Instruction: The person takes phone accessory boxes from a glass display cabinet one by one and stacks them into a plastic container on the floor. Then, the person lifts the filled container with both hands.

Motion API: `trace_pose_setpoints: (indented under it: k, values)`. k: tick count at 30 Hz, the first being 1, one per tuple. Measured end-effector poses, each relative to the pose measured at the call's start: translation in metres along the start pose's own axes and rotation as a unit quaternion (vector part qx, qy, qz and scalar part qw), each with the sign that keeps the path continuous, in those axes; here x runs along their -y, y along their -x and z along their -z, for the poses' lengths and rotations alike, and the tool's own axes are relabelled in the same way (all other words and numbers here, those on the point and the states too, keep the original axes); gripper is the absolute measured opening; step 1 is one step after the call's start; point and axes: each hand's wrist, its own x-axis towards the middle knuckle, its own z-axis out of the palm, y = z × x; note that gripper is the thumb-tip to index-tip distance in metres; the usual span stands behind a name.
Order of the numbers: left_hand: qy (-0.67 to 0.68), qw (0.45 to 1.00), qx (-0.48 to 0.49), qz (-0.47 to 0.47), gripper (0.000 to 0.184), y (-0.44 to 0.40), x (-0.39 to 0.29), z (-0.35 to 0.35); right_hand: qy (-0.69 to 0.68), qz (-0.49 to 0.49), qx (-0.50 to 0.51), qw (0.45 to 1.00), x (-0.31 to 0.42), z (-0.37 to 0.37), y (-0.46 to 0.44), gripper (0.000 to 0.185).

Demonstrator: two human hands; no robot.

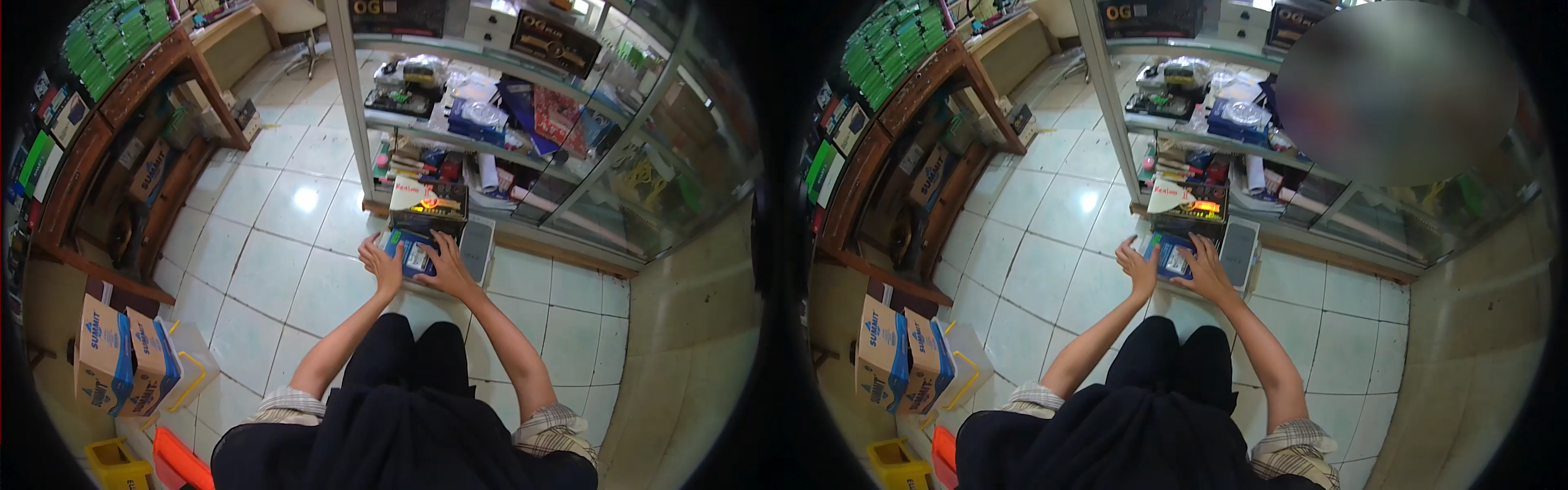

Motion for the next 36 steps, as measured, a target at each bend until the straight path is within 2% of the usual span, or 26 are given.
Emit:
trace_pose_setpoints:
  k: [1, 3, 5, 9, 11, 13, 17, 19, 21, 22, 23, 25, 26, 28, 30, 32, 36]
  values:
    - [0.030, 0.993, -0.020, -0.115, 0.062, -0.013, -0.017, 0.007, 0.010, 0.003, -0.008, 1.000, 0.004, 0.026, -0.012, 0.070]
    - [0.146, 0.967, -0.009, -0.208, 0.060, -0.048, -0.090, 0.038, 0.052, 0.062, -0.063, 0.995, 0.021, 0.096, -0.048, 0.060]
    - [0.207, 0.922, -0.009, -0.329, 0.058, -0.090, -0.166, 0.066, 0.061, 0.101, -0.147, 0.982, 0.027, 0.164, -0.089, 0.054]
    - [0.259, 0.832, -0.073, -0.484, 0.058, -0.166, -0.298, 0.096, 0.157, 0.188, -0.289, 0.926, 0.035, 0.288, -0.182, 0.052]
    - [0.234, 0.805, -0.134, -0.529, 0.060, -0.207, -0.350, 0.098, 0.175, 0.217, -0.350, 0.894, 0.033, 0.330, -0.236, 0.051]
    - [0.260, 0.809, -0.128, -0.510, 0.060, -0.243, -0.392, 0.093, 0.164, 0.197, -0.383, 0.887, 0.029, 0.359, -0.290, 0.051]
    - [0.318, 0.824, -0.115, -0.455, 0.063, -0.315, -0.458, 0.092, 0.052, 0.182, -0.403, 0.895, 0.029, 0.399, -0.387, 0.059]
    - [0.351, 0.828, -0.101, -0.426, 0.064, -0.343, -0.479, 0.095, 0.062, 0.183, -0.385, 0.903, 0.028, 0.411, -0.427, 0.061]
    - [0.261, 0.894, -0.061, -0.360, 0.066, -0.369, -0.496, 0.098, 0.067, 0.104, -0.342, 0.931, 0.028, 0.415, -0.464, 0.061]
    - [0.237, 0.917, -0.027, -0.319, 0.075, -0.386, -0.500, 0.094, 0.075, 0.109, -0.328, 0.935, 0.022, 0.416, -0.481, 0.063]
    - [0.307, 0.892, -0.029, -0.331, 0.067, -0.398, -0.504, 0.086, 0.066, 0.095, -0.296, 0.948, 0.018, 0.418, -0.499, 0.061]
    - [0.290, 0.922, -0.002, -0.258, 0.072, -0.416, -0.513, 0.082, 0.052, 0.146, -0.285, 0.946, 0.003, 0.417, -0.527, 0.059]
    - [0.294, 0.920, -0.005, -0.257, 0.072, -0.426, -0.515, 0.079, 0.066, 0.145, -0.280, 0.947, -0.003, 0.417, -0.535, 0.057]
    - [0.208, 0.933, -0.010, -0.293, 0.075, -0.457, -0.513, 0.063, 0.115, 0.124, -0.277, 0.946, -0.013, 0.417, -0.551, 0.055]
    - [0.205, 0.944, 0.006, -0.260, 0.076, -0.473, -0.516, 0.052, 0.154, 0.117, -0.269, 0.944, -0.019, 0.416, -0.562, 0.055]
    - [0.190, 0.949, 0.033, -0.248, 0.080, -0.485, -0.518, 0.047, 0.175, 0.054, -0.228, 0.956, -0.026, 0.416, -0.572, 0.055]
    - [0.164, 0.950, 0.045, -0.263, 0.087, -0.505, -0.524, 0.039, 0.259, -0.007, -0.224, 0.940, -0.021, 0.418, -0.576, 0.050]
